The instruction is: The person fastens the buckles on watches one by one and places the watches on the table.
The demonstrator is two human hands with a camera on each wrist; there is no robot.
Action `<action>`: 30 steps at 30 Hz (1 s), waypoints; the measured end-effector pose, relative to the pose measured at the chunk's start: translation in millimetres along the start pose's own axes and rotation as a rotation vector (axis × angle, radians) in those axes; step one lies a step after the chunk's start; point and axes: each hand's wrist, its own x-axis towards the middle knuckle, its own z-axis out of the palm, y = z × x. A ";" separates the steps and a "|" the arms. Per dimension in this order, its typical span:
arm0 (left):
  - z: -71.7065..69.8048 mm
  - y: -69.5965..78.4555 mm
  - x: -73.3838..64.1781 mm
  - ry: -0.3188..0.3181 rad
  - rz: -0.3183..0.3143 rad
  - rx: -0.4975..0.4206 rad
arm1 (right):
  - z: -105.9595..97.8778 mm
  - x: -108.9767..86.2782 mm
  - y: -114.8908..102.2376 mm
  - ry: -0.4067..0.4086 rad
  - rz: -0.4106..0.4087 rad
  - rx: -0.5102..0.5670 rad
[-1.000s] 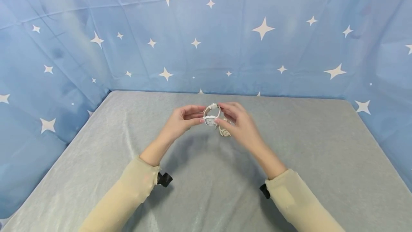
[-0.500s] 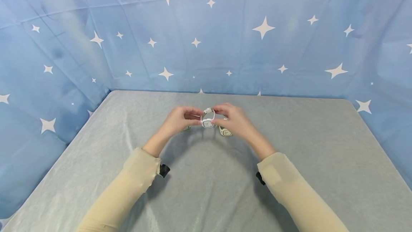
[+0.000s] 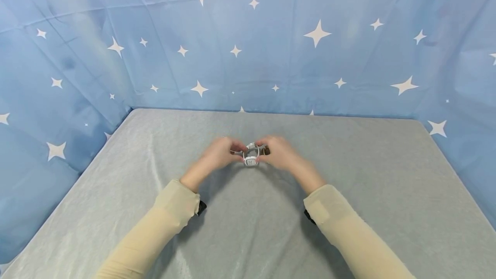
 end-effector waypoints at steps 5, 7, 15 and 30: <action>5.0 2.9 -0.2 -0.018 0.008 0.073 | 3.9 -3.0 -0.4 -0.010 0.023 -0.009; 5.0 3.2 -0.3 -0.024 0.018 0.088 | 3.8 -4.4 1.4 0.007 0.026 0.008; -14.9 1.8 6.2 0.070 -0.004 0.087 | -13.9 -11.7 18.6 0.132 0.056 -0.034; -12.2 -12.5 27.4 0.137 0.011 0.466 | -40.4 -18.5 43.2 0.122 0.219 -0.325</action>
